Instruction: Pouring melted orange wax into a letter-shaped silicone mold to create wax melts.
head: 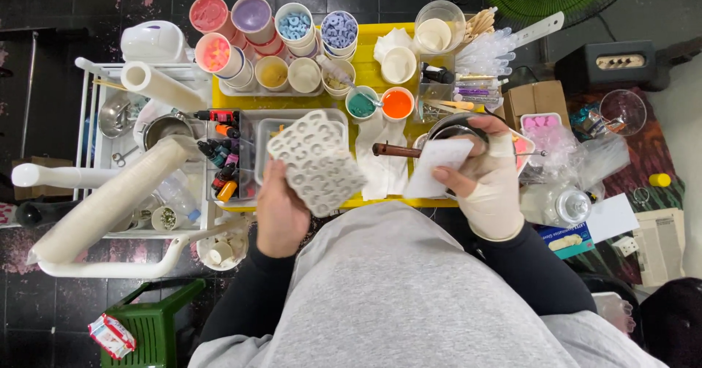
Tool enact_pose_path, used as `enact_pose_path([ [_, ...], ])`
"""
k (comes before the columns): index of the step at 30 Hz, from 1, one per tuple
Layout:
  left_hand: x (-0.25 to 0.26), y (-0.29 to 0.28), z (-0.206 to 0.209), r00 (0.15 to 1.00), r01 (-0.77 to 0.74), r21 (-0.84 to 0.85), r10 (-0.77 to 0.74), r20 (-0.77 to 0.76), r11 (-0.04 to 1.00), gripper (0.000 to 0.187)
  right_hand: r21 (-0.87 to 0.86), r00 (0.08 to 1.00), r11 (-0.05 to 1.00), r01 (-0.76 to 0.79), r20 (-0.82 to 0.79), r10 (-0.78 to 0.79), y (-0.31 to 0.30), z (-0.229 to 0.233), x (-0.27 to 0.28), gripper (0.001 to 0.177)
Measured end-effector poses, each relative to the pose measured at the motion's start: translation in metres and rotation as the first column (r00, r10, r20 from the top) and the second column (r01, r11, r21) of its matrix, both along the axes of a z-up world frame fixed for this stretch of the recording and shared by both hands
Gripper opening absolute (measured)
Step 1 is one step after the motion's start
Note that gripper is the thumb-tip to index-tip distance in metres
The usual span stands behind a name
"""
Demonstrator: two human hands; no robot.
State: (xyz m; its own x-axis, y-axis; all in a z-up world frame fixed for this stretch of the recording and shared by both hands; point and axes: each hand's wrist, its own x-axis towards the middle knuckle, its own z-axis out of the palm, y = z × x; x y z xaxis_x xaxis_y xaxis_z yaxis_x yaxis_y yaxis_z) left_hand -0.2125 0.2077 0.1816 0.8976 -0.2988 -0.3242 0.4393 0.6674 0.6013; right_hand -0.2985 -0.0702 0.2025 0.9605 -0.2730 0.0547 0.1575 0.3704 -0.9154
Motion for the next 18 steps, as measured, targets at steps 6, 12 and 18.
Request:
enact_pose_path([
  [6, 0.019, 0.03, -0.07, 0.989, 0.103, 0.182, -0.082, -0.121, 0.978, 0.031, -0.047, 0.991, 0.997, 0.064, -0.119, -0.069, -0.005, 0.008, -0.017, 0.064],
  [12, 0.029, -0.014, -0.125, 0.939, 0.289, 0.247, -0.224, -0.261, 0.925, 0.035, -0.083, 0.987, 0.985, 0.154, -0.022, -0.156, -0.018, -0.037, -0.047, 0.04],
  [18, 0.029, -0.056, -0.207, 0.891, 0.454, 0.33, -0.421, -0.17, 0.828, 0.041, -0.093, 0.957, 0.959, 0.269, -0.083, -0.277, -0.004, -0.032, -0.053, 0.028],
])
